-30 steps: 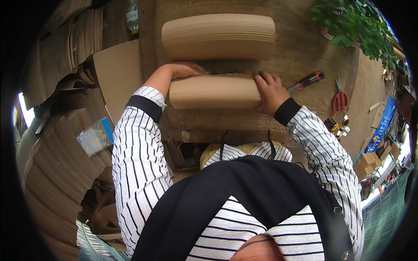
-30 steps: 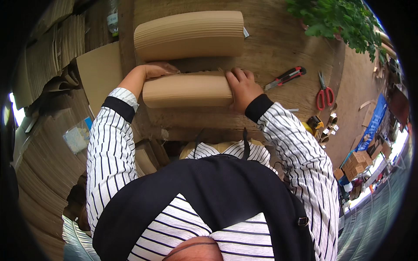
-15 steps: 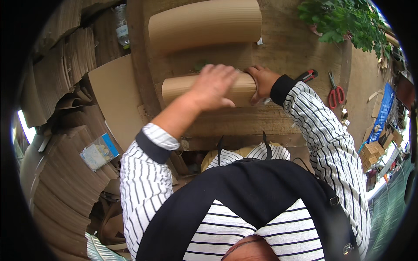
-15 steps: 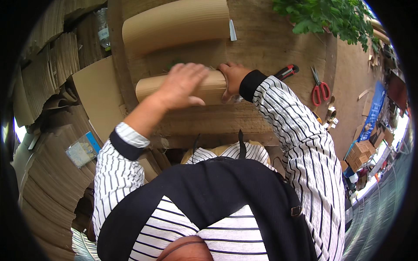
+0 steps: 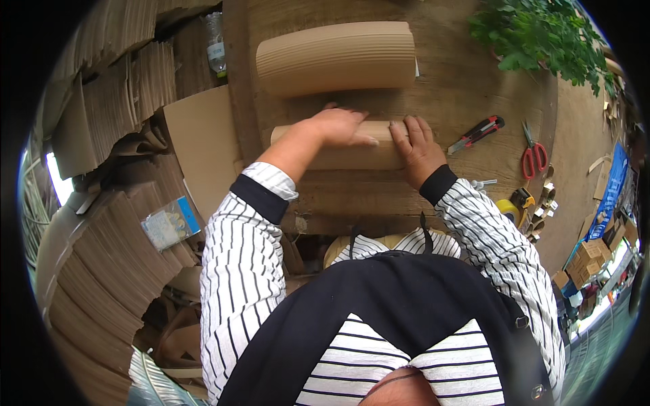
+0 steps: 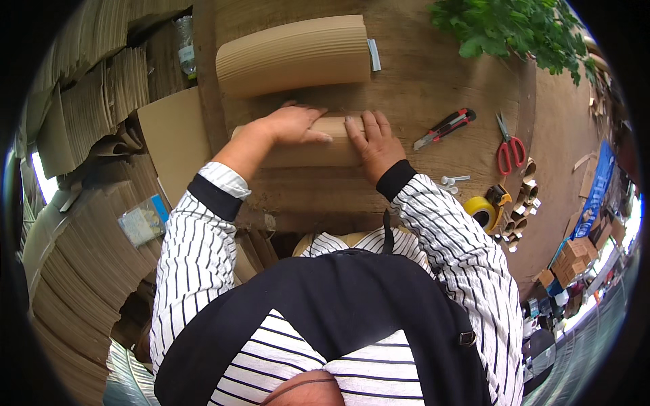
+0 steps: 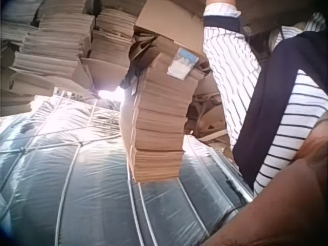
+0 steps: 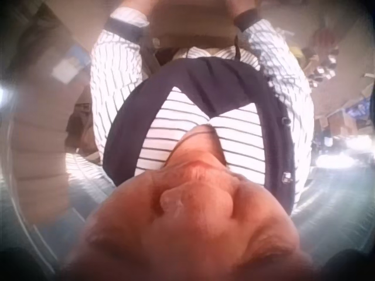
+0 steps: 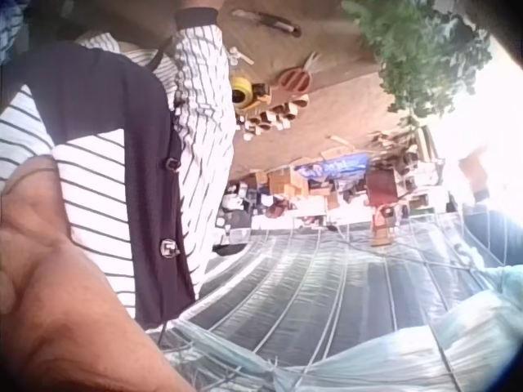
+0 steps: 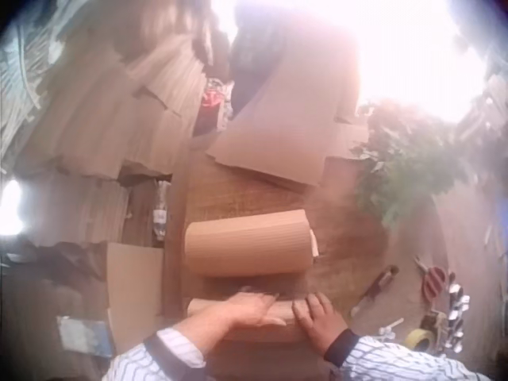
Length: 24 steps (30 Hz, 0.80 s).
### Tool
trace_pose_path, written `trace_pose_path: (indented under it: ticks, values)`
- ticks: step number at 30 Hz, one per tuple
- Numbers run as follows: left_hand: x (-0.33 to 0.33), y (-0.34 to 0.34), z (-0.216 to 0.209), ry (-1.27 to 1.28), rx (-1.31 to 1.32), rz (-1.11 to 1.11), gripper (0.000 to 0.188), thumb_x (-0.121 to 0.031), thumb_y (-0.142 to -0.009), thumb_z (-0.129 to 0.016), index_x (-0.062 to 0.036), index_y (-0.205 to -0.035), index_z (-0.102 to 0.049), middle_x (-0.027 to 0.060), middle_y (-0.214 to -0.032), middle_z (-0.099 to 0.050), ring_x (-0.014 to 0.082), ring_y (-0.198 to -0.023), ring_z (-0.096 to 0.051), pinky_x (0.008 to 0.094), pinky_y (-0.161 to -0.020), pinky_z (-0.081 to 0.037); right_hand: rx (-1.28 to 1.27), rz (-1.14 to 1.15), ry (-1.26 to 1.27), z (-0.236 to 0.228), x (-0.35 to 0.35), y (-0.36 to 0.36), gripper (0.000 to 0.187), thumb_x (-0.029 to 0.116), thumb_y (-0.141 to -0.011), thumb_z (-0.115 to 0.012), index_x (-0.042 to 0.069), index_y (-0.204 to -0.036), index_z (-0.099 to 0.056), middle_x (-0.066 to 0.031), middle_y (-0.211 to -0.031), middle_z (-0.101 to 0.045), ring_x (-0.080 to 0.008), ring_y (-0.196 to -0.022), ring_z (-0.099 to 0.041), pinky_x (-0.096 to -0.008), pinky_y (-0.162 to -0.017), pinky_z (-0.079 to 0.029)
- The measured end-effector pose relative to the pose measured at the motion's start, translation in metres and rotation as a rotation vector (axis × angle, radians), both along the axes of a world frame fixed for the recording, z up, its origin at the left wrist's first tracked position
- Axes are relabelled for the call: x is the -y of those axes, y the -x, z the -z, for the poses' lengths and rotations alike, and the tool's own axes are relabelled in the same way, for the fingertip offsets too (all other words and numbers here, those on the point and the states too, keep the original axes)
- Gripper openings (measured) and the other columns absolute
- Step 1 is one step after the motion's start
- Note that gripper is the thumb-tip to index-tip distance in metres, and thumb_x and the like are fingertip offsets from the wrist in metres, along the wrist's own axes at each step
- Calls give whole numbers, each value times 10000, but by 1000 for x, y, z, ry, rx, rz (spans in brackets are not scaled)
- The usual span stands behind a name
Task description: The person assembles cylindrical cardboard planters by wrapping corrugated cardboard around a plastic bottle, securing it with tape, and trimming the edges with scissors. They then place a small potted plant inside the finished planter.
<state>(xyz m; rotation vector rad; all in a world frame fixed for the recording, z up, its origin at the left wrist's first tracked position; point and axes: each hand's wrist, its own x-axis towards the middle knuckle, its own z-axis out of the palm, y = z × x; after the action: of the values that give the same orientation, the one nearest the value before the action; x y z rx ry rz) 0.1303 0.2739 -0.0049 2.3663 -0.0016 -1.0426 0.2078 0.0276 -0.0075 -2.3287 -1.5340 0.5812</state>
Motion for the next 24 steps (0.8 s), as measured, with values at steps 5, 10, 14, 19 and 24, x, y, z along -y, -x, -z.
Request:
trace_pose_path:
  ticks: [5, 10, 14, 19, 24]
  values:
    - [-23, -6, -10, 122, -257, -120, 793, -623, -910, -521, -33, -1437, -467, 236, -1399, -529, 357, -1313, -488, 402, -1098, -386, -20, 16, 1, -2, 2, 1, 1003, 103, -571, -822, 167, -1463, -367, -213, -1420, -367, -450, -1310, -384, -477, -952, -520]
    - [-39, -4, 16, 339, -354, -218, 815, -678, -897, -502, -66, -1436, -488, 211, -1410, -532, 350, -1321, -487, 409, -1107, -370, -93, 4, -10, -9, -4, -9, 964, 103, -617, -800, 162, -1469, -353, -236, -1407, -375, -452, -1314, -379, -465, -953, -522]
    - [-46, -11, 27, 327, -488, -388, 899, -782, -873, -416, -83, -1431, -510, 156, -1470, -496, 315, -1368, -448, 421, -1138, -321, -133, 0, 96, -19, -22, -25, 988, 152, -593, -844, 149, -1454, -361, -248, -1380, -404, -456, -1297, -401, -478, -955, -515]
    - [-52, 5, 87, 183, -315, -263, 719, -651, -955, -403, -116, -1420, -528, 129, -1497, -469, 288, -1402, -406, 387, -1165, -276, -209, -45, 187, -21, -41, -41, 999, 199, -572, -876, 144, -1436, -377, -243, -1333, -444, -452, -1247, -456, -481, -948, -514]
    - [-47, -33, 35, 90, -357, -152, 502, -468, -1009, -450, -107, -1305, -634, 117, -1392, -579, 290, -1283, -526, 366, -1094, -362, -237, -78, 305, -18, -54, -58, 1032, 272, -506, -914, 134, -1396, -410, -240, -1261, -500, -442, -1163, -520, -482, -914, -528]
